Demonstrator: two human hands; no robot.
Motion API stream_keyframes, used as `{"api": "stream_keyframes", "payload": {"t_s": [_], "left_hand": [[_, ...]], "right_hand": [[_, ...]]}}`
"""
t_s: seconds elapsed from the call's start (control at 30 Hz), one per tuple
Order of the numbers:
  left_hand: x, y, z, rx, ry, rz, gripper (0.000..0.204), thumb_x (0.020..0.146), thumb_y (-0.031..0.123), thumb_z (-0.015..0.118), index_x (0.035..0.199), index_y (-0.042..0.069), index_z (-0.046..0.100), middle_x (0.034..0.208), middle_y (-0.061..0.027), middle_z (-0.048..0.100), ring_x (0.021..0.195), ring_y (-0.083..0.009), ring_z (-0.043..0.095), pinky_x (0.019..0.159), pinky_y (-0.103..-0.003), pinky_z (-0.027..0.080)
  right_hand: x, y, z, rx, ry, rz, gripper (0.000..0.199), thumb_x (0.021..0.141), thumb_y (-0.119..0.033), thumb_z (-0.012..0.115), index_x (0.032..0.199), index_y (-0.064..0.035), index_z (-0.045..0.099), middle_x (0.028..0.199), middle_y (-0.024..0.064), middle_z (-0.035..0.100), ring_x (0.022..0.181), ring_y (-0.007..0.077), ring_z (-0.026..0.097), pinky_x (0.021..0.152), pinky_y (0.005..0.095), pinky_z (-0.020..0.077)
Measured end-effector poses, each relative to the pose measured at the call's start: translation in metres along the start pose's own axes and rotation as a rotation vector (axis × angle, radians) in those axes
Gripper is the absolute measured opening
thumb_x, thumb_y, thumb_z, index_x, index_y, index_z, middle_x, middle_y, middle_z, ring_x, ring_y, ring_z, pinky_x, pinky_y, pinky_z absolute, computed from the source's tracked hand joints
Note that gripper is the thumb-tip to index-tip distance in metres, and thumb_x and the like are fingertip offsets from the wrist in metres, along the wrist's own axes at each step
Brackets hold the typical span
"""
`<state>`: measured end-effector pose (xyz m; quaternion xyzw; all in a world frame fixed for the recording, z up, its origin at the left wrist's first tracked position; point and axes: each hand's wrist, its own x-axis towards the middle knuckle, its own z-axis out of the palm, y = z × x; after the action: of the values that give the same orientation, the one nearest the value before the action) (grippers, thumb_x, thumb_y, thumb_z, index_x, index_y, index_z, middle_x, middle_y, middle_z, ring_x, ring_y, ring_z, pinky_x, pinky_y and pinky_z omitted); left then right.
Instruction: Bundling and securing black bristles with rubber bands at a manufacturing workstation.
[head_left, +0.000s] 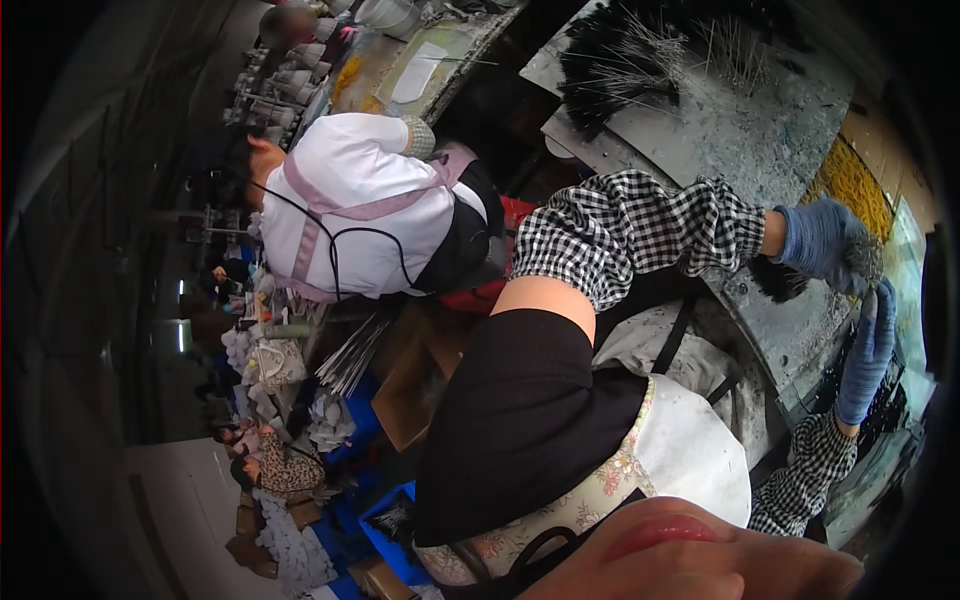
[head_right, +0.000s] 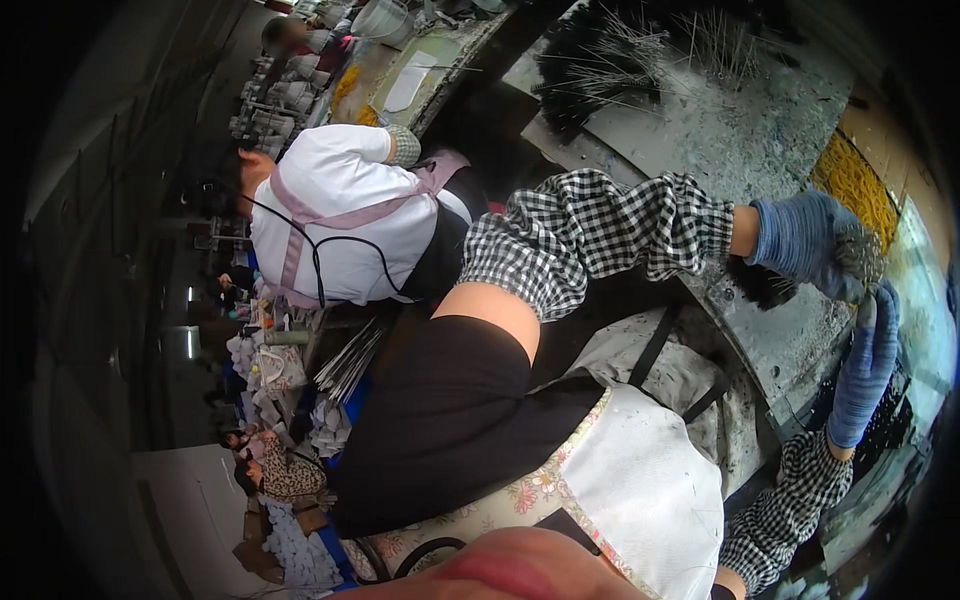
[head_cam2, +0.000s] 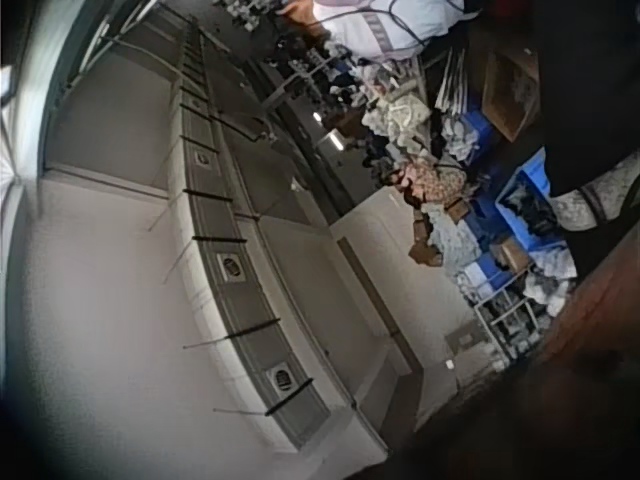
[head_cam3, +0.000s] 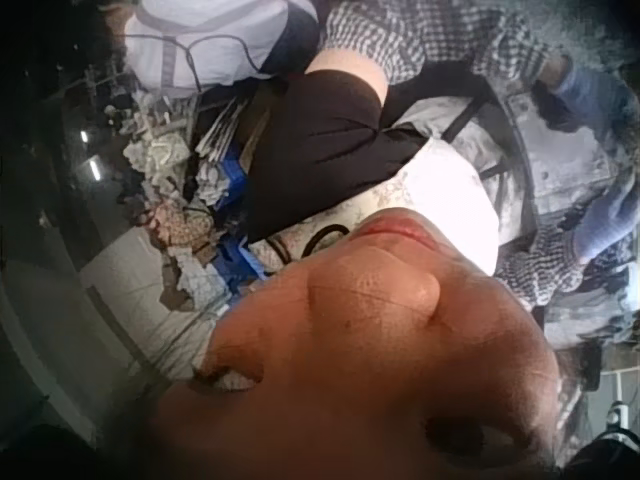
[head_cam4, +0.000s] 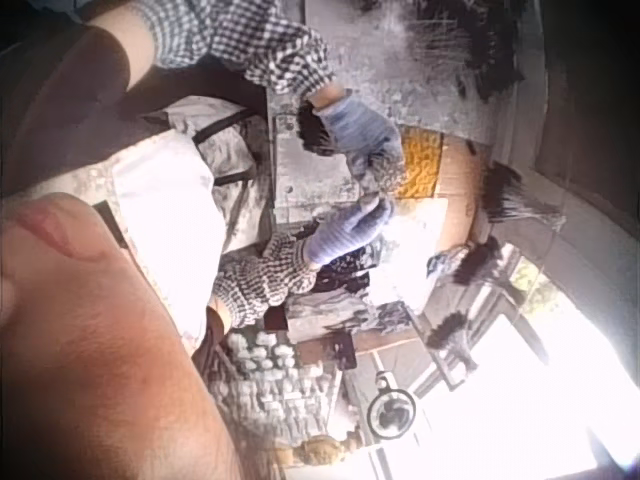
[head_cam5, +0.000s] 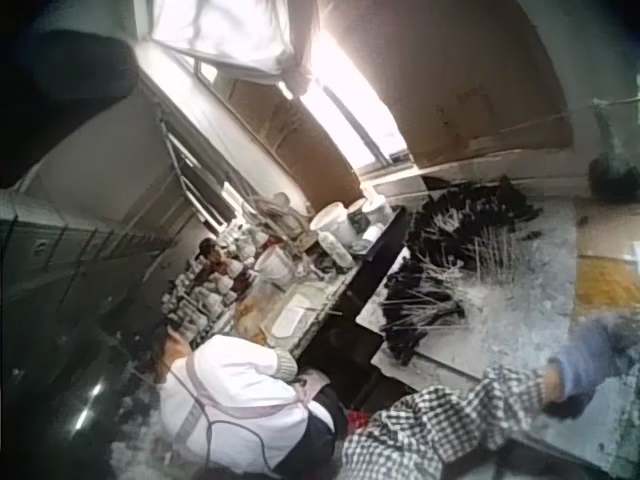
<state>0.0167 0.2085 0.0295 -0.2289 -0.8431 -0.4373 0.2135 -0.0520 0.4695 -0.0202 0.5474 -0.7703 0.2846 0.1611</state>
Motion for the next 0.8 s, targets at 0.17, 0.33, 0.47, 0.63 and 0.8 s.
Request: {"api": "stream_keyframes", "payload": {"t_s": [0.17,0.33,0.47,0.63,0.8], "left_hand": [[-0.011,-0.015,-0.045,-0.112,0.110,-0.218,0.026,0.083,0.031,0.083,0.085,0.009,0.068,0.073,-0.0046,0.068,0.064,-0.0181,0.064,0.064,-0.034,0.053],[-0.011,-0.013,-0.053,-0.094,0.018,-0.295,0.027,0.085,0.030,0.082,0.090,0.007,0.070,0.079,-0.0050,0.072,0.069,-0.0149,0.065,0.068,-0.033,0.055],[-0.013,0.004,-0.042,-0.416,0.047,-0.180,0.030,0.082,0.037,0.086,0.085,0.010,0.074,0.076,-0.0033,0.074,0.069,-0.0149,0.070,0.066,-0.033,0.056],[-0.013,0.010,-0.033,-0.094,0.003,-0.208,0.025,0.082,0.032,0.082,0.080,0.009,0.071,0.076,-0.0078,0.072,0.067,-0.0180,0.068,0.065,-0.033,0.055],[-0.026,-0.026,-0.038,-0.415,-0.095,-0.215,0.013,0.090,0.021,0.067,0.094,0.010,0.063,0.086,-0.0029,0.068,0.077,-0.0174,0.063,0.069,-0.030,0.051]], "right_hand": [[0.034,-0.023,-0.015,1.285,0.106,0.543,0.036,0.109,-0.017,0.048,0.137,0.0025,0.060,0.149,0.0160,0.055,0.139,0.0254,0.052,0.120,0.0393,0.0370],[0.064,-0.064,-0.048,1.081,0.217,0.356,0.027,0.108,-0.010,0.050,0.129,-0.0009,0.064,0.145,0.0151,0.057,0.137,0.0258,0.052,0.118,0.0392,0.0384],[0.081,-0.052,-0.012,0.407,0.073,0.243,0.026,0.105,-0.002,0.055,0.129,-0.0020,0.063,0.137,0.0142,0.060,0.129,0.0267,0.057,0.113,0.0387,0.0429],[0.068,-0.051,-0.014,0.207,0.030,0.281,0.024,0.104,-0.002,0.057,0.127,-0.0013,0.063,0.133,0.0136,0.062,0.125,0.0244,0.058,0.111,0.0370,0.0438],[0.070,-0.064,-0.007,0.921,0.039,0.462,0.032,0.109,-0.013,0.045,0.133,0.0023,0.061,0.141,0.0138,0.058,0.140,0.0258,0.048,0.120,0.0406,0.0328]]}}
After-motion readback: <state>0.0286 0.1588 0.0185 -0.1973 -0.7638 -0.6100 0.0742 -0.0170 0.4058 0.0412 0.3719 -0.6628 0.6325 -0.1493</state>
